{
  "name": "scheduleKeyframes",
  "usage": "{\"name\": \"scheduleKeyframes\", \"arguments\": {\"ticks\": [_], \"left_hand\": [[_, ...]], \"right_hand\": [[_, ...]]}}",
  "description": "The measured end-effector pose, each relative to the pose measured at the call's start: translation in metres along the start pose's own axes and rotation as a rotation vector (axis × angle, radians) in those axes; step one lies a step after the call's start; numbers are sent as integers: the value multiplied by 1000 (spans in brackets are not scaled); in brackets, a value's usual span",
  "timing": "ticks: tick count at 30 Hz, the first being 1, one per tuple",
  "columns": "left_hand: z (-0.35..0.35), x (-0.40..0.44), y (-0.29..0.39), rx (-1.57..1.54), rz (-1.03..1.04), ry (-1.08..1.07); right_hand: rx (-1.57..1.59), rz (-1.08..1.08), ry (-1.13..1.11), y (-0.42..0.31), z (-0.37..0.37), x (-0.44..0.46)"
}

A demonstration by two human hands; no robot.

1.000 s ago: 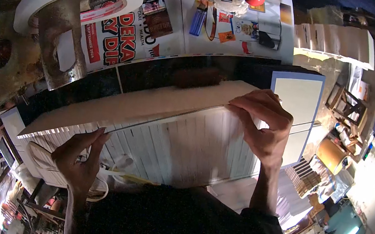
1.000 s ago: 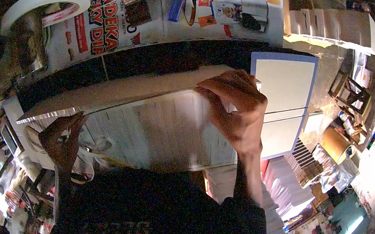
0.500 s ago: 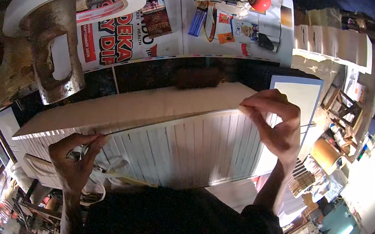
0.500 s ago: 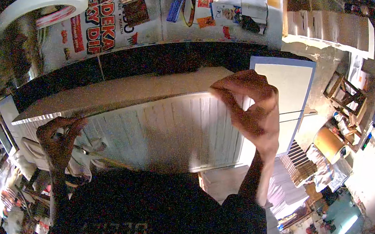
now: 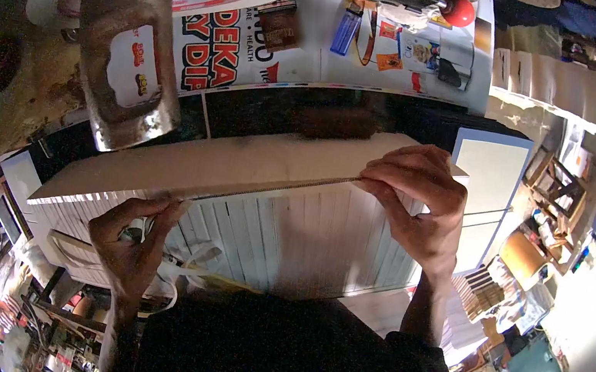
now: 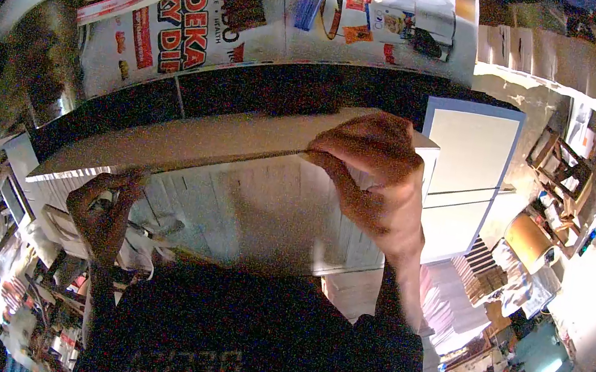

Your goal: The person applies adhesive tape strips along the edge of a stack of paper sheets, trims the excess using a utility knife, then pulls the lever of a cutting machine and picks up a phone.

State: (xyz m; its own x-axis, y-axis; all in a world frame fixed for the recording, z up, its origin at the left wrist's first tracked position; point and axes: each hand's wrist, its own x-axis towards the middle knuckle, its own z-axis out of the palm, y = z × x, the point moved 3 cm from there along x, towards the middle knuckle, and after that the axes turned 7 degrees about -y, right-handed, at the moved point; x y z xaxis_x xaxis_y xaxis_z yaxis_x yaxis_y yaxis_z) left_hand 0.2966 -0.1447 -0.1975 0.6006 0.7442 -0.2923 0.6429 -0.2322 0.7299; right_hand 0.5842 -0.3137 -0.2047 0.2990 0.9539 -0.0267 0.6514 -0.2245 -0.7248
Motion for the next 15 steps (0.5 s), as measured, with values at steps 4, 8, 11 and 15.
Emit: {"name": "scheduleKeyframes", "arguments": {"ticks": [4,8,11,15], "left_hand": [[0,-1,-2,-50,-56,8],[1,-1,-5,-79,-46,-5],[2,0,-6,-82,-46,4],[2,5,2,-95,-62,-14]], "right_hand": [[53,-19,26,1,10,-3],[35,-46,38,0,11,0],[13,-11,31,-5,13,1],[26,-3,29,-17,19,6]]}}
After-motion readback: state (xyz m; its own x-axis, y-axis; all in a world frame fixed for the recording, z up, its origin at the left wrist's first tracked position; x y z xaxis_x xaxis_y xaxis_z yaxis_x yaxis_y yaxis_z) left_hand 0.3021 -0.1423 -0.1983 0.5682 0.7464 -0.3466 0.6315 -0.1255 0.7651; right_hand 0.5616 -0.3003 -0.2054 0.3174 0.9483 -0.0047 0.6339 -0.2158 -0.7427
